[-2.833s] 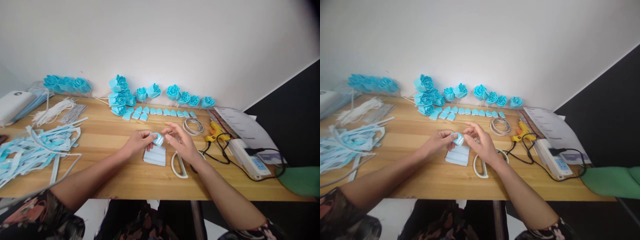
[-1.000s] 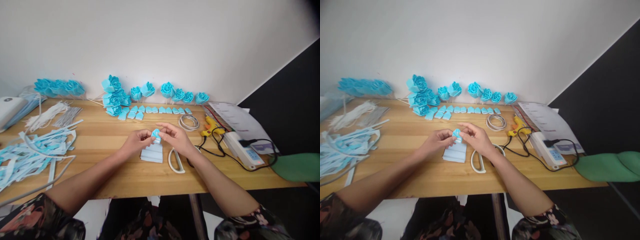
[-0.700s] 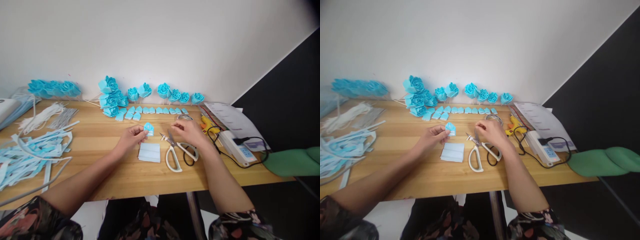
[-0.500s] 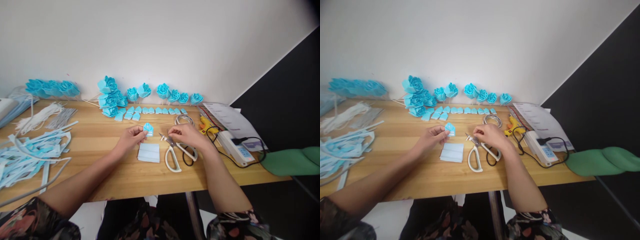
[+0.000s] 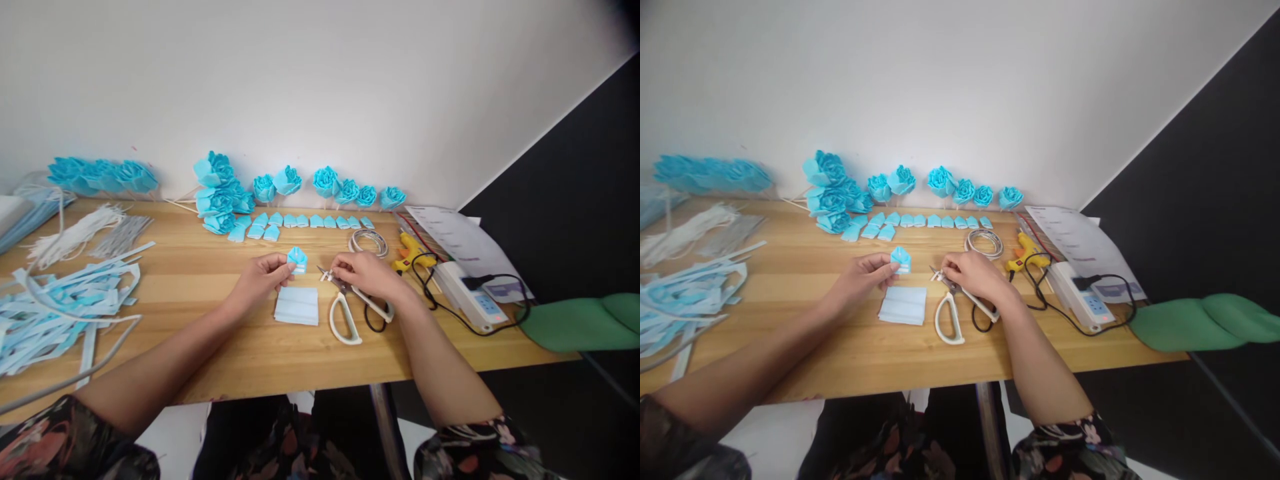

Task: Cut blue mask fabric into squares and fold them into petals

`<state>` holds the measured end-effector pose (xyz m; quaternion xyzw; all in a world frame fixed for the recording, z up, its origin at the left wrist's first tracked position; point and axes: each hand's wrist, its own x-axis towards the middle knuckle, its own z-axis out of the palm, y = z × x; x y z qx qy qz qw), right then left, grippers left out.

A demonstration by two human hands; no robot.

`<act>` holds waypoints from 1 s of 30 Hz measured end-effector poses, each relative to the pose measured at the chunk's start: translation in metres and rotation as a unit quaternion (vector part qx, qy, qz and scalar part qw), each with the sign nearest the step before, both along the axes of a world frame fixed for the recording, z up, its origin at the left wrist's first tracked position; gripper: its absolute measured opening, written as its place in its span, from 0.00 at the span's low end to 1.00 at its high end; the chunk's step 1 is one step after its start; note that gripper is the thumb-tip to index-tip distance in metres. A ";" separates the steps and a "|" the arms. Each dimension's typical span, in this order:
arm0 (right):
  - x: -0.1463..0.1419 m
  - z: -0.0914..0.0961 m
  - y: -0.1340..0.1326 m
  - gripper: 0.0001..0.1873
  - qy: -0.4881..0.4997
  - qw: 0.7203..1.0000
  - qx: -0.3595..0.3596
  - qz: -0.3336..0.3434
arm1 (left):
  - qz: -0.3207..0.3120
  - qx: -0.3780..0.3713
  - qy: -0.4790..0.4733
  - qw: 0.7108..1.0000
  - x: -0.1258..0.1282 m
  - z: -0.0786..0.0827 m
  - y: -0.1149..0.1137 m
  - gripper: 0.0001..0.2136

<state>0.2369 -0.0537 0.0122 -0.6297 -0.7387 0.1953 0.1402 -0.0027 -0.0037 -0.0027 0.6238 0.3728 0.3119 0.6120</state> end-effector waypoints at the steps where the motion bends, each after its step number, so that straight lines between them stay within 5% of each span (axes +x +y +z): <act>1: 0.000 0.000 0.001 0.07 -0.004 1.000 0.002 -0.004 | 0.001 -0.002 0.000 1.000 0.000 0.000 0.000 0.14; 10: 0.002 -0.008 0.002 0.06 0.043 0.998 0.032 -0.031 | -0.012 -0.021 -0.002 1.000 0.000 -0.002 0.001 0.15; 15: -0.020 -0.004 -0.004 0.07 0.087 0.957 0.270 -0.055 | -0.017 -0.035 0.001 0.999 0.001 -0.002 -0.001 0.15; 19: -0.039 -0.003 -0.010 0.05 0.072 0.904 0.419 0.048 | -0.025 -0.044 0.003 0.999 0.002 -0.003 -0.002 0.16; 30: -0.046 -0.008 -0.010 0.05 -0.049 0.876 0.469 0.103 | -0.058 -0.057 0.006 0.997 0.003 -0.006 -0.003 0.17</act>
